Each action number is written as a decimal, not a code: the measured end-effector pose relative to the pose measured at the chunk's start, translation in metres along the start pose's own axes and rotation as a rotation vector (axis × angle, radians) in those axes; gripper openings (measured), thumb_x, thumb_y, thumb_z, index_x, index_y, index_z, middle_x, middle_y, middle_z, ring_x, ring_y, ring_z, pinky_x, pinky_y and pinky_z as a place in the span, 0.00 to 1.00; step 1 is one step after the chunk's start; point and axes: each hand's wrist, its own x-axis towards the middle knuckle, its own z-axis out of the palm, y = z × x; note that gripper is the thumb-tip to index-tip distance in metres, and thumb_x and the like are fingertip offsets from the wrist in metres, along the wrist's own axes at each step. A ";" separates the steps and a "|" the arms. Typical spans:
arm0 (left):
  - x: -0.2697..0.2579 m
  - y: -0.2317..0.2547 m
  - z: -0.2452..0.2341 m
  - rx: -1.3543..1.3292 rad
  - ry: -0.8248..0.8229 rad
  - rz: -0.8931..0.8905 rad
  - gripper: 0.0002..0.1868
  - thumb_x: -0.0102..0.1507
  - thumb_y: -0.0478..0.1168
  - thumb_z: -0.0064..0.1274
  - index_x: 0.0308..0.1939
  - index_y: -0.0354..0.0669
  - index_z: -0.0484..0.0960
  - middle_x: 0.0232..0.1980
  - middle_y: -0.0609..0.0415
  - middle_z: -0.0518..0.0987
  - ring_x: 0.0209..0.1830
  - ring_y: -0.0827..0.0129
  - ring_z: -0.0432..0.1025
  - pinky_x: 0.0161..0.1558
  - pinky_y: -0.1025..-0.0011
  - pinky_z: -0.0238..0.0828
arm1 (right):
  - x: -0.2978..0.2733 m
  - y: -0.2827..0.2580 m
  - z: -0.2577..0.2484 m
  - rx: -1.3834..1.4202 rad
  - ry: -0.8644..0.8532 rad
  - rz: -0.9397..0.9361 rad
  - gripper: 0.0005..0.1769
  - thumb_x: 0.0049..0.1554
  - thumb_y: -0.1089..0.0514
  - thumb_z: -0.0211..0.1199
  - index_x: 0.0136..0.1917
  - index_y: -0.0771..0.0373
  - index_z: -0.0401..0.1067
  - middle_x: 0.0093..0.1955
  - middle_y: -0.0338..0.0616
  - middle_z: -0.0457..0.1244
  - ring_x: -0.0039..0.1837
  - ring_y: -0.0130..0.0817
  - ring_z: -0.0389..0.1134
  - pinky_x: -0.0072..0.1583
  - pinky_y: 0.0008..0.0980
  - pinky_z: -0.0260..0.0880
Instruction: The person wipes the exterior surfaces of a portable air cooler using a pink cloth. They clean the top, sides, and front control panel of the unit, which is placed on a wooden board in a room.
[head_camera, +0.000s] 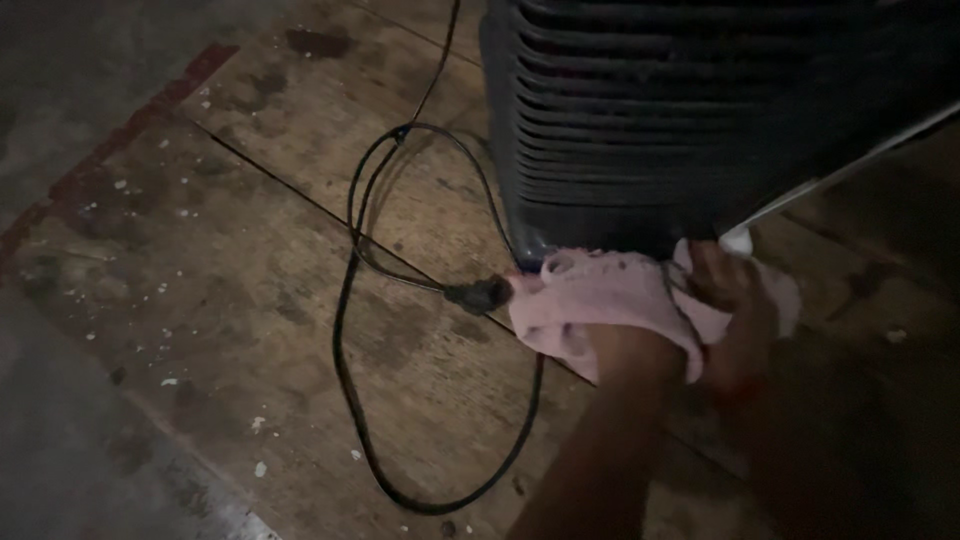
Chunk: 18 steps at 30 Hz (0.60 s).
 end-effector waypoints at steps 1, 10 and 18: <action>0.000 0.002 0.004 -0.005 -0.021 0.021 0.28 0.55 0.63 0.64 0.51 0.51 0.84 0.46 0.53 0.80 0.45 0.61 0.78 0.37 0.54 0.78 | 0.003 0.002 -0.002 0.013 0.005 0.025 0.29 0.54 0.51 0.64 0.66 0.65 0.70 0.65 0.55 0.63 0.64 0.53 0.65 0.64 0.47 0.65; 0.022 -0.013 -0.026 0.160 -0.119 0.001 0.29 0.55 0.63 0.64 0.52 0.52 0.84 0.47 0.53 0.80 0.45 0.61 0.78 0.37 0.54 0.78 | 0.022 0.003 0.002 0.008 0.084 0.128 0.27 0.51 0.55 0.67 0.63 0.64 0.72 0.63 0.54 0.64 0.63 0.52 0.66 0.63 0.47 0.66; 0.048 -0.019 -0.084 0.602 -0.306 0.086 0.29 0.55 0.63 0.63 0.53 0.52 0.84 0.47 0.53 0.80 0.46 0.61 0.78 0.38 0.54 0.78 | -0.009 -0.030 0.051 -0.536 0.207 -0.157 0.25 0.49 0.59 0.70 0.61 0.63 0.73 0.61 0.54 0.65 0.63 0.51 0.67 0.62 0.48 0.67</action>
